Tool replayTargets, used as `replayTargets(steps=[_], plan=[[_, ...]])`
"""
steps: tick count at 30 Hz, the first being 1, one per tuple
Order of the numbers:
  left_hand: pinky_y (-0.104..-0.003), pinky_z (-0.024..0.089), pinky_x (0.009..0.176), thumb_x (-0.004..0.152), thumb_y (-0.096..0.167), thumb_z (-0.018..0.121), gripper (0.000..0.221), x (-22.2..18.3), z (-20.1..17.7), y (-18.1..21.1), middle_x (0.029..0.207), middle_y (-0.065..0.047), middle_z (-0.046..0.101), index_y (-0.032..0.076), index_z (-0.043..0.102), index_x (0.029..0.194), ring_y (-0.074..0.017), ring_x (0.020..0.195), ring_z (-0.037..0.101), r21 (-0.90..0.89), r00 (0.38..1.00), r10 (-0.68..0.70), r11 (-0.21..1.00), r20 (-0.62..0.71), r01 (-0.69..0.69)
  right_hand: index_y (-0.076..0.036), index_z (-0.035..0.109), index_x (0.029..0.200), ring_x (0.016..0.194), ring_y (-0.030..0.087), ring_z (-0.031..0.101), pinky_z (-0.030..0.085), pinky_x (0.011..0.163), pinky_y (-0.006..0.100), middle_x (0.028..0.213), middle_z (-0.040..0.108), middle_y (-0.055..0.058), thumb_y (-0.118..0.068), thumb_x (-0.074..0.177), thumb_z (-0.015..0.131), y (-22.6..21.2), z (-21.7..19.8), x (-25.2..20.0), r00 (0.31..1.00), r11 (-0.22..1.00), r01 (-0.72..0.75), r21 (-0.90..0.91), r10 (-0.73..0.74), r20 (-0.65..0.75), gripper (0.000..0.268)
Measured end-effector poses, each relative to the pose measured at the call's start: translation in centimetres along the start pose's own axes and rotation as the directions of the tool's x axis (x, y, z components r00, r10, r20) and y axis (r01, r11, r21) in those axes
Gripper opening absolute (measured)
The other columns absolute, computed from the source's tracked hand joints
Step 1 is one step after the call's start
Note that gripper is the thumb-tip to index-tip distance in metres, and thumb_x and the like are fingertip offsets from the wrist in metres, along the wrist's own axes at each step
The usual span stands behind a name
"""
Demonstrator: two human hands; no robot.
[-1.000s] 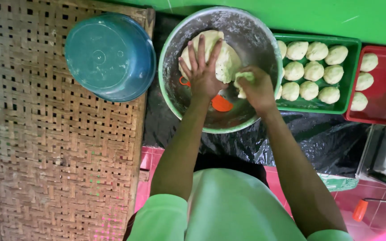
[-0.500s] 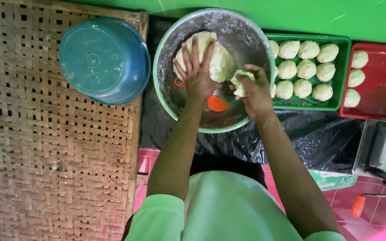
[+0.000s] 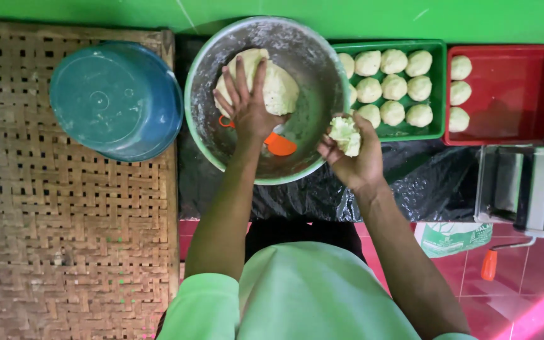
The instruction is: Portioning and shaping dough into small balls by hand
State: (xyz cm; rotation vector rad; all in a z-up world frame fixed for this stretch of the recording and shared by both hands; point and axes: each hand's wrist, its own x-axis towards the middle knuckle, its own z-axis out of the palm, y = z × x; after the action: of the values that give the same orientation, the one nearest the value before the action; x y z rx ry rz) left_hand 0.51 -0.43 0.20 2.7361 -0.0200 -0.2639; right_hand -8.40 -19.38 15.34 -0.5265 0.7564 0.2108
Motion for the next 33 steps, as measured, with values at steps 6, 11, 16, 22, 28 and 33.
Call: replayTargets(steps=[6,11,16,22,28,33], plan=[[-0.073,-0.007,0.119,0.053,0.055,0.107,0.148,-0.3,-1.2,0.7,0.171,-0.008,-0.010,0.041,0.011,0.165,-0.0405,0.155,-0.013,-0.016,0.997,-0.037,0.999,0.066,0.038,-0.002,0.056,0.122,0.080,0.022,0.065,0.058,0.062,0.026,0.103,0.065,0.016,-0.004,0.091,0.050,-0.2,-2.3,-0.9,0.997,0.997,0.067,0.022,-0.068,0.045,0.031],[-0.071,-0.008,0.120,0.053,0.056,0.106,0.149,0.0,-0.7,0.5,0.170,-0.008,-0.013,0.042,0.010,0.165,-0.0395,0.154,-0.016,0.016,0.995,-0.057,0.998,0.082,0.055,-0.005,0.060,0.089,0.054,0.014,0.054,0.039,0.040,0.023,0.070,0.059,0.005,-0.023,0.093,0.067,-0.3,-0.2,-1.7,0.988,0.977,0.153,-0.148,-0.156,-0.011,0.019],[-0.073,-0.006,0.120,0.054,0.059,0.106,0.148,-0.1,-0.2,0.2,0.170,-0.008,-0.013,0.042,0.009,0.165,-0.0408,0.154,-0.014,0.041,0.997,-0.043,0.998,0.063,0.041,-0.005,0.057,0.075,0.035,0.012,0.042,0.032,0.029,0.025,0.054,0.052,0.004,-0.032,0.093,0.071,0.5,2.1,-2.0,0.945,0.864,0.164,-0.477,-0.276,-0.173,0.035],[-0.073,-0.008,0.120,0.052,0.048,0.108,0.148,-0.1,0.1,0.1,0.171,-0.007,-0.012,0.041,0.013,0.165,-0.0385,0.155,-0.015,-0.005,0.999,-0.040,0.999,0.026,0.040,-0.003,0.060,0.089,0.049,0.011,0.048,0.040,0.043,0.025,0.066,0.053,0.003,-0.039,0.092,0.069,1.7,2.3,0.1,0.889,0.693,0.169,-0.701,-0.414,-0.195,0.037],[-0.075,-0.006,0.120,0.052,0.054,0.110,0.150,0.1,0.3,-0.2,0.171,-0.009,-0.011,0.042,0.011,0.165,-0.0415,0.156,-0.012,0.002,0.999,-0.036,0.999,0.025,0.036,0.003,0.066,0.098,0.074,0.016,0.055,0.048,0.065,0.029,0.083,0.055,0.006,-0.046,0.096,0.054,2.2,4.0,2.2,0.892,0.464,0.164,-0.870,-0.447,-0.070,0.051],[-0.078,0.001,0.119,0.048,0.073,0.108,0.156,0.5,1.4,-0.7,0.171,-0.010,-0.010,0.043,0.008,0.165,-0.0425,0.156,-0.008,0.086,1.000,-0.015,0.996,0.005,0.014,-0.006,0.061,0.114,0.089,0.018,0.056,0.050,0.073,0.031,0.103,0.060,0.012,-0.026,0.099,0.035,1.7,2.1,3.9,0.990,0.909,0.139,-0.393,-0.136,0.036,0.037]])
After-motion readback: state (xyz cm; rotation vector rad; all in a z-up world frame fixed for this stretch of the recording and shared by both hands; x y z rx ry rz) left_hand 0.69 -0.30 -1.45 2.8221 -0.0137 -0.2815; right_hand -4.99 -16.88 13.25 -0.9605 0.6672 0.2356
